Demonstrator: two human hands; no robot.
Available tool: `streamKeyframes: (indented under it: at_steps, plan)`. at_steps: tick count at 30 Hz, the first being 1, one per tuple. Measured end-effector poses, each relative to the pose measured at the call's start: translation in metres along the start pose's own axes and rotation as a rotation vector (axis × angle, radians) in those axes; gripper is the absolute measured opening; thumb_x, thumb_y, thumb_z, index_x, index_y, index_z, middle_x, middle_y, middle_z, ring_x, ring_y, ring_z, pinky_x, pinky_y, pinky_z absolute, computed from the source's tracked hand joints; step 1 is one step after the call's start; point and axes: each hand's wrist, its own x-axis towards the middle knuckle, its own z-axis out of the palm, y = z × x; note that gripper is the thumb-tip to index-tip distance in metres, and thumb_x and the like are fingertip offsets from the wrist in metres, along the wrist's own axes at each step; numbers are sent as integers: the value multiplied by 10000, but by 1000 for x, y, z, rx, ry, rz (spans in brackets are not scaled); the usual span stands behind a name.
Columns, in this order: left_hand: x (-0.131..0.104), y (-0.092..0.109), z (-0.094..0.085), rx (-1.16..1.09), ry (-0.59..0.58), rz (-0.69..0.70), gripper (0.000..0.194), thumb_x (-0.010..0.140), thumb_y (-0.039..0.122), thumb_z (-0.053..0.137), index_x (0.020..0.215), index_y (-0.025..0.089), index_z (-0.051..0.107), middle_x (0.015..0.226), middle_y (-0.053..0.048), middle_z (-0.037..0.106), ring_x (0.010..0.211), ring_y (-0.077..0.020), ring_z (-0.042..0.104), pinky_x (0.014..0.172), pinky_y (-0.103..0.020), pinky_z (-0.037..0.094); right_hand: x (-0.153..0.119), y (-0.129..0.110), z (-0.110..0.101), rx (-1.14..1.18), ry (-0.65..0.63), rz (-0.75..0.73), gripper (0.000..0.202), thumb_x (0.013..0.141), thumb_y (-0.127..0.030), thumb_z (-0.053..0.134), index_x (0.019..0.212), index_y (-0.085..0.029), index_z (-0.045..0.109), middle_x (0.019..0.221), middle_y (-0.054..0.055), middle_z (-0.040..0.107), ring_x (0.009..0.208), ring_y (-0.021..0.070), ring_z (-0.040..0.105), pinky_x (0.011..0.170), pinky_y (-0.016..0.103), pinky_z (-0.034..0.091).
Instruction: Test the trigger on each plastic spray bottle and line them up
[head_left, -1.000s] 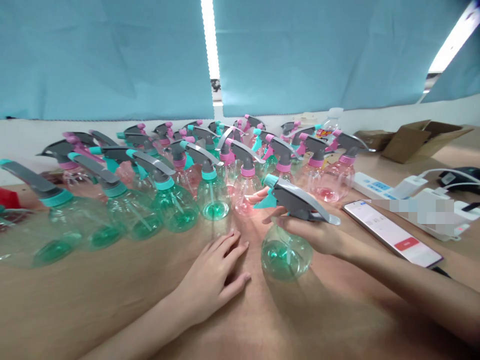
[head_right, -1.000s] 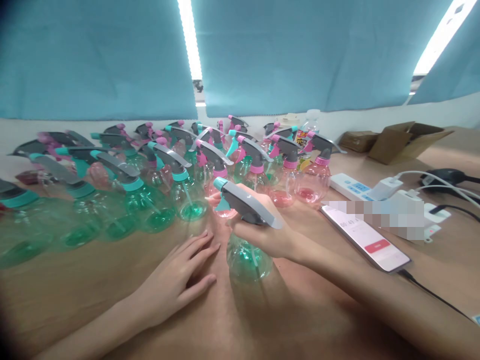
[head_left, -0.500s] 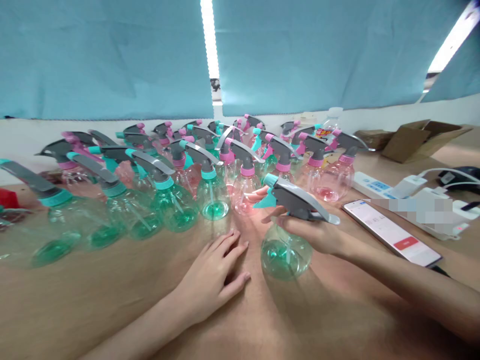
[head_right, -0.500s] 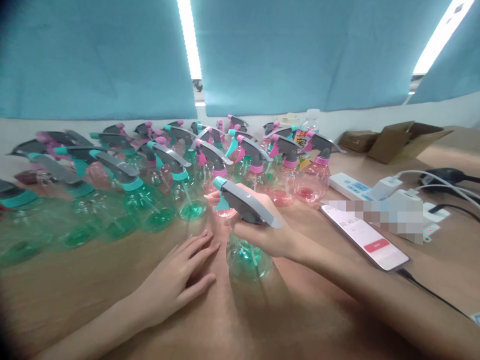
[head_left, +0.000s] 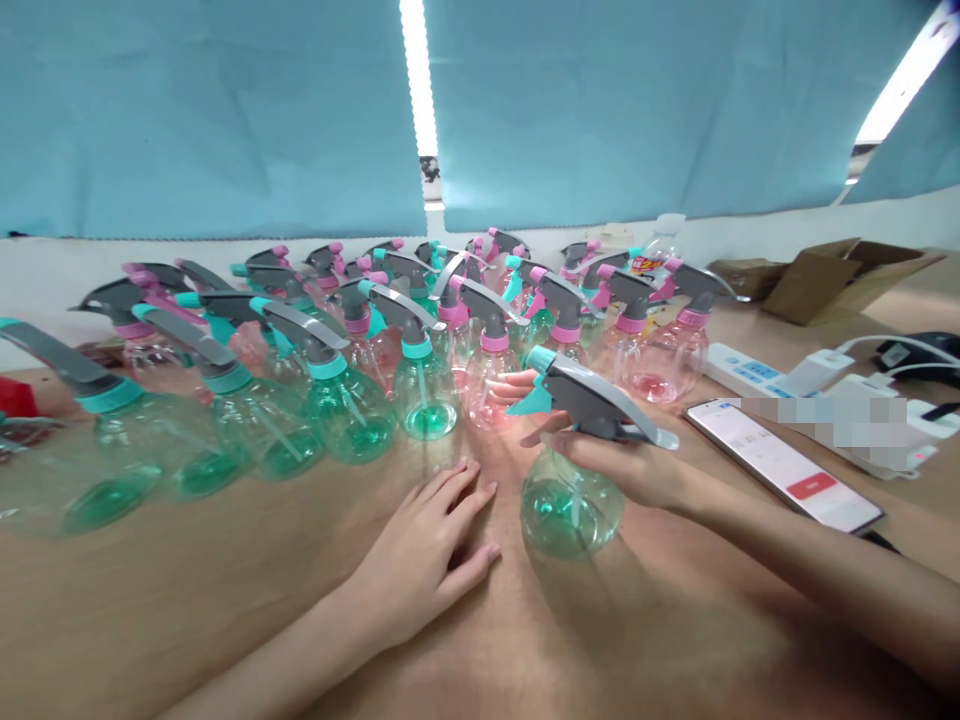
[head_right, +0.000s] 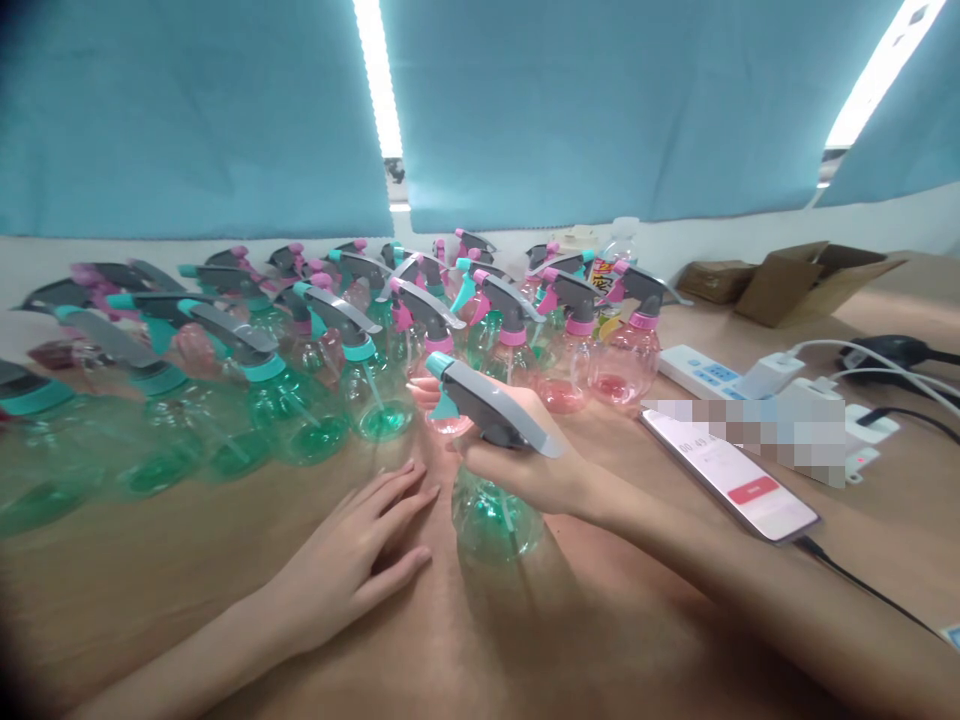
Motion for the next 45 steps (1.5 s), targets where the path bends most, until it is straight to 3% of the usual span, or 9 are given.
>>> streamKeyframes:
  at_steps: [7, 22, 37, 45]
  plan:
    - [-2, -2, 4, -4, 29, 15, 495, 963, 429, 466, 1393, 184, 444, 1467, -140, 418, 1349, -321, 361, 1036, -527, 381, 1, -1, 0, 31, -23, 6, 248, 757, -144, 535, 934, -262, 661, 711, 8, 651, 742, 267, 675, 660, 439, 550]
    - [-2, -1, 3, -1, 32, 17, 483, 965, 419, 466, 1387, 186, 446, 1461, -139, 425, 1350, -311, 362, 1047, -513, 373, 0, -1, 0, 24, 19, 10, 241, 744, -155, 544, 925, -271, 652, 659, -14, 622, 661, 227, 652, 595, 390, 549]
    - [-3, -3, 5, -20, 42, 22, 480, 969, 426, 450, 1387, 188, 444, 1463, -139, 419, 1351, -314, 353, 1050, -507, 364, -2, -1, 0, -26, 34, 47, 263, 757, -183, 561, 980, -286, 653, 661, -6, 650, 682, 257, 659, 566, 411, 548]
    - [-3, -2, 5, -18, 40, 13, 482, 970, 430, 453, 1391, 195, 443, 1465, -132, 419, 1350, -309, 356, 1055, -503, 360, -2, -4, 0, -40, 36, 38, 223, 724, -157, 530, 882, -262, 647, 559, -33, 542, 556, 181, 570, 515, 327, 493]
